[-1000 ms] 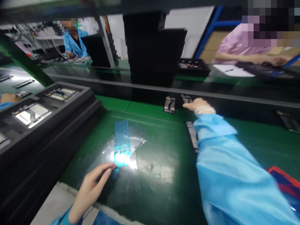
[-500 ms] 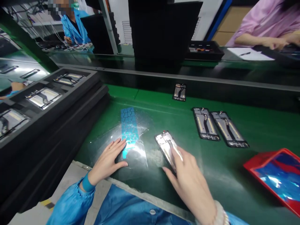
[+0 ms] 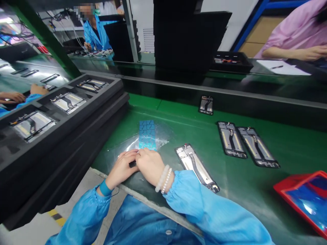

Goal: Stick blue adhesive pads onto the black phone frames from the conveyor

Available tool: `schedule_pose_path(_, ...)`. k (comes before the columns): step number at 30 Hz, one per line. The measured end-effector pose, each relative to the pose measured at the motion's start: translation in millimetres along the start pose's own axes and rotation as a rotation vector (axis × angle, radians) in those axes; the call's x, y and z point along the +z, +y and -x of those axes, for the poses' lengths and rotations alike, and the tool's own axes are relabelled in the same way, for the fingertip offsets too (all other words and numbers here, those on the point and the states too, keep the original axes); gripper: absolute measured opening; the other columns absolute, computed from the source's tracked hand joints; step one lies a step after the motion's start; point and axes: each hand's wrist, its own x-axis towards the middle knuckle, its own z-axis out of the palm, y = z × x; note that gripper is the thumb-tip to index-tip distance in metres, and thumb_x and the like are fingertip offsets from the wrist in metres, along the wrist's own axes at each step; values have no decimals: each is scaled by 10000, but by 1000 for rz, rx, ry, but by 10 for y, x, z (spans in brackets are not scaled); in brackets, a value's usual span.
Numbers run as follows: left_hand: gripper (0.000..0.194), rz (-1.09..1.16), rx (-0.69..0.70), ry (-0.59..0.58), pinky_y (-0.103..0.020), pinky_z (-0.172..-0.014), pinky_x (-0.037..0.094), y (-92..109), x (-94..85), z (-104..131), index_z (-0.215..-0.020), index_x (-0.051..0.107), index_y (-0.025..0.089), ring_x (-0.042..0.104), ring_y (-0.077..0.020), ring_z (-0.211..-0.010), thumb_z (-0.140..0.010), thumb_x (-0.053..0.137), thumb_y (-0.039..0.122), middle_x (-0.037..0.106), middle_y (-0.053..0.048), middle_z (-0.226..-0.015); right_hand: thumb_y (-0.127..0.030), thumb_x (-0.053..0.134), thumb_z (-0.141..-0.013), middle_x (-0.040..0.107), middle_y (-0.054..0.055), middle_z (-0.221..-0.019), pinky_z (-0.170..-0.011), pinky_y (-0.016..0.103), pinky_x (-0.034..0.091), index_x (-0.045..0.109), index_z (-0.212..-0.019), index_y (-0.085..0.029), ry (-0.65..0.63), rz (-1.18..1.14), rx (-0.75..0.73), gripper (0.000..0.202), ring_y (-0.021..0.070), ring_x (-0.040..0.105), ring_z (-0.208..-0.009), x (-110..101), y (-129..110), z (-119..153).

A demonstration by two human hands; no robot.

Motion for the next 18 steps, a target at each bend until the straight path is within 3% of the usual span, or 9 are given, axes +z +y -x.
schedule_pose_path(6,252,32,12,-29,-492,-1003,319,-14,-24,-6,-1030,676,242,492,-270,-1209,-794,590,233,656,-72,-1163,-44,521,-789,661,170,-896,-711,344,468,672,-842,-74,-13,-90,45,164,256,593,-869,-71,-110,-52)
schedule_pose_path(10,484,80,38,-39,-507,-1061,265,3,-71,51,-1190,584,237,441,-278,-1259,-722,683,313,587,-76,-1270,-143,532,-811,667,82,-806,-666,277,465,659,-769,-137,35,-221,150,134,180,604,-748,-203,92,169)
schedule_pose_path(12,495,203,5,50,-484,-1067,280,99,-49,109,-1208,571,234,452,-263,-1250,-731,676,317,571,-76,-1288,-223,523,-833,636,33,-710,-579,229,443,637,-741,-149,110,-492,305,164,126,569,-628,-231,202,375)
schedule_pose_path(15,264,530,-114,218,-394,-954,432,354,94,183,-1045,680,216,601,-219,-1043,-808,584,283,683,-73,-1077,-385,605,-772,528,-22,-576,-456,199,348,617,-695,-149,272,-1266,607,248,80,445,-493,-178,223,706)
schedule_pose_path(18,217,887,-235,231,-313,-742,520,630,307,186,-918,726,185,646,-179,-765,-780,614,309,705,-63,-866,-443,714,-656,465,-33,-550,-446,202,303,625,-658,-145,356,-1773,746,311,72,389,-497,-77,92,940)
